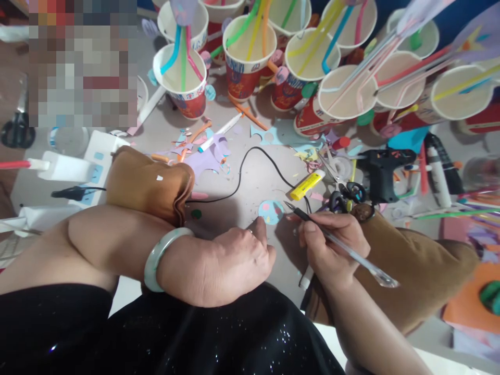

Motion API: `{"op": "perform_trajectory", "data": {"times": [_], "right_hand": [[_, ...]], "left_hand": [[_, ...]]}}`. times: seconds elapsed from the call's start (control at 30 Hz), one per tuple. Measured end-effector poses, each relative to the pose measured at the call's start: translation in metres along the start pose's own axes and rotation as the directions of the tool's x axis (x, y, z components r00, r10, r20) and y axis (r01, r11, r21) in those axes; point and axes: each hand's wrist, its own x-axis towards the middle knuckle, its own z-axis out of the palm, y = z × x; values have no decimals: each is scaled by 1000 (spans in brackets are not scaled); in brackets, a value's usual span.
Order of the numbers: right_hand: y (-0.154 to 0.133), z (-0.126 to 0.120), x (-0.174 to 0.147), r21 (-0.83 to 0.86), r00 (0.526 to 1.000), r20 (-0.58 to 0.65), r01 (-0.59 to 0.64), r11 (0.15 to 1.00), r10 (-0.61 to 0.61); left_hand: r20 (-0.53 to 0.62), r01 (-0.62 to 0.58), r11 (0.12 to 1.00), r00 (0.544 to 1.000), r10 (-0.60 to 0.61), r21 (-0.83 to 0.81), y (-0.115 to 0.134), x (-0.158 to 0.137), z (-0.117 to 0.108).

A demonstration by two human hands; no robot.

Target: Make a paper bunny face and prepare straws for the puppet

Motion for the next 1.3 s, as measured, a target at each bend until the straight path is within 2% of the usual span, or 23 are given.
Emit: {"op": "perform_trajectory", "data": {"times": [0.07,0.13,0.23,0.37,0.43,0.53,0.67,0.83,1.03,1.17,1.3], "right_hand": [[3,1,-2,-10,999,-6,-34,999,34],[3,3,-2,2,998,40,-45,999,45],[-2,5,0,10,993,111,-43,999,42],[-11,5,4,-20,992,128,-21,1000,24],[-14,4,5,-37,990,137,-25,999,30],[-16,3,6,-54,986,158,-52,997,60],[-18,3,9,-73,988,155,21,997,-10],[-21,5,9,-134,984,68,172,976,-165],[-26,9,10,-108,938,133,333,937,-319],[-25,12,10,-95,932,157,342,935,-325],[-24,12,10,-64,932,178,330,942,-315]], "left_hand": [[-36,-4,1000,999,4,12,0,0,0],[-97,4,1000,995,-1,27,1,0,4],[-167,6,999,986,1,43,4,0,12],[-232,12,999,973,-3,40,6,-1,17],[-211,27,999,977,-19,32,5,0,14],[-99,54,998,994,-51,24,2,2,7],[-31,66,998,997,-66,2,1,5,2],[-15,69,996,997,-69,-48,1,6,5],[11,34,997,999,-33,-64,-1,7,3],[22,29,998,999,-28,-55,0,9,6],[-32,60,997,998,-62,-55,3,10,12]]}}
